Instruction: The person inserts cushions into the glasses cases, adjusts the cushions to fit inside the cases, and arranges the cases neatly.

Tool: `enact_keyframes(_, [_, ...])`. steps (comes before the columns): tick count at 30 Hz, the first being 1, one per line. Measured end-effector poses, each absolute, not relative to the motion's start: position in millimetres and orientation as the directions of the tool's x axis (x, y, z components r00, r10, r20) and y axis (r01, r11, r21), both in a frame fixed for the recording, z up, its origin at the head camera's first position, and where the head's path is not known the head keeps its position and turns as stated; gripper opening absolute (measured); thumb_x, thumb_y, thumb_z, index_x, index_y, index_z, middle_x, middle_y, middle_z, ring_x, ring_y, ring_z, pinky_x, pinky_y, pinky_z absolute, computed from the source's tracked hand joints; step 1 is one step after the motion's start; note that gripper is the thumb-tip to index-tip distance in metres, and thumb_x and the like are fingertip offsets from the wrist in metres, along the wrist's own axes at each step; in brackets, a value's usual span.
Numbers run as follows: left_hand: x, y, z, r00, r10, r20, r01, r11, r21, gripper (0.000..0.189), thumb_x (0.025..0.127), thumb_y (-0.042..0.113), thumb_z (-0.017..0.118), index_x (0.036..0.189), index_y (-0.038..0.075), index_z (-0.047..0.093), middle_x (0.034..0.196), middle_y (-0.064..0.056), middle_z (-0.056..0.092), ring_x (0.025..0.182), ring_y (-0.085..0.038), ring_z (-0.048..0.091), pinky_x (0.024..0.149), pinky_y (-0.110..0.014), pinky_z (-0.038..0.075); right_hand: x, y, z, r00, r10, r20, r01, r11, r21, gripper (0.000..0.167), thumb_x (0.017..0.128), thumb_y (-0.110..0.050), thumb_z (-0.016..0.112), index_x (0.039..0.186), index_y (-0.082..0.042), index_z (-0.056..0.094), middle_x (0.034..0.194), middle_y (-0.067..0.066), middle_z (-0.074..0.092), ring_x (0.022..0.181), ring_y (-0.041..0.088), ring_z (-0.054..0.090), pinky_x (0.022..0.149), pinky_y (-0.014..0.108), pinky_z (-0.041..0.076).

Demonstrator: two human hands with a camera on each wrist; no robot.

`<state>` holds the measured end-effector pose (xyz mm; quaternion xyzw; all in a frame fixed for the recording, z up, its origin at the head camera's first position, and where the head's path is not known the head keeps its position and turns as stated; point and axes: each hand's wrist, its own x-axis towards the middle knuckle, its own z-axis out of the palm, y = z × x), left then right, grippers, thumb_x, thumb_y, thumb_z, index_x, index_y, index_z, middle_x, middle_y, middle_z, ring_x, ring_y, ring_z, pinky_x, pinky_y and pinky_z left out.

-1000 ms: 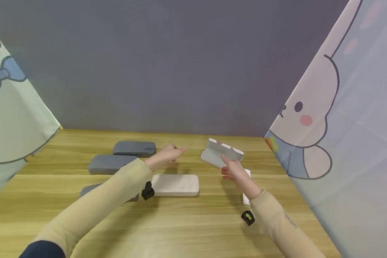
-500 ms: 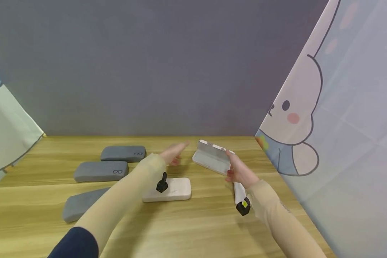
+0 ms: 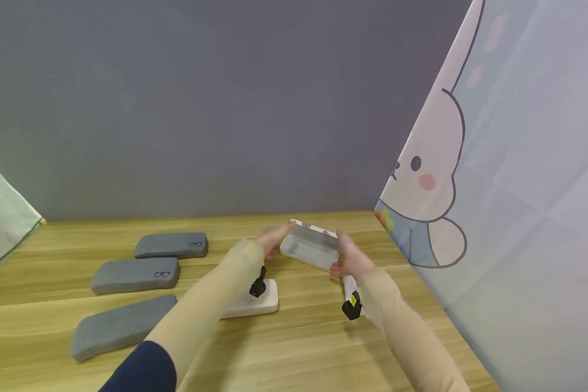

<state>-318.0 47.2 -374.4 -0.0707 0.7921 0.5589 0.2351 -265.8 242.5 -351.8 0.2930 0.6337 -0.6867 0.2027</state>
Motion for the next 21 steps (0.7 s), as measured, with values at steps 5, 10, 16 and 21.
enact_keyframes(5, [-318.8,55.2,-376.1,-0.88,0.177,-0.44,-0.354,0.373,0.858,0.085,0.092,0.065,0.041,0.152,0.006,0.027,0.157,-0.019,0.024,0.142,-0.04,0.03,0.112,-0.053,0.034,-270.0,243.5,-356.8,-0.733,0.113,-0.671,0.663,-0.101,-0.741,0.089,0.095,-0.059,0.026,0.151,0.003,-0.005,0.141,0.039,0.021,0.13,0.042,0.032,0.113,0.048,0.032])
enact_keyframes(10, [-319.5,59.4,-375.2,-0.878,0.179,-0.445,-0.342,0.416,0.843,0.083,0.092,0.066,0.038,0.151,0.008,0.029,0.158,-0.018,0.024,0.144,-0.04,0.026,0.116,-0.053,0.027,-273.4,244.2,-360.5,-0.714,0.129,-0.688,0.689,-0.048,-0.723,0.085,0.096,-0.056,0.027,0.148,0.006,0.002,0.104,0.023,0.035,0.098,0.028,0.039,0.09,0.035,0.046])
enact_keyframes(16, [-324.7,62.5,-374.4,-0.876,0.172,-0.45,-0.33,0.468,0.82,0.085,0.091,0.072,0.033,0.151,0.011,0.03,0.159,-0.016,0.023,0.145,-0.038,0.024,0.117,-0.051,0.026,-275.3,244.0,-362.9,-0.72,0.137,-0.681,0.688,0.012,-0.725,0.089,0.096,-0.058,0.028,0.146,0.012,0.006,0.096,0.015,0.032,0.089,0.022,0.036,0.074,0.029,0.046])
enact_keyframes(21, [-326.8,63.8,-376.6,-0.868,0.17,-0.466,-0.338,0.482,0.808,0.087,0.09,0.073,0.031,0.151,0.012,0.03,0.159,-0.014,0.024,0.146,-0.037,0.024,0.117,-0.051,0.025,-274.7,245.4,-365.7,-0.739,0.148,-0.657,0.669,0.045,-0.742,0.086,0.097,-0.056,0.027,0.146,0.012,0.009,0.125,0.028,0.033,0.103,0.028,0.038,0.084,0.034,0.046])
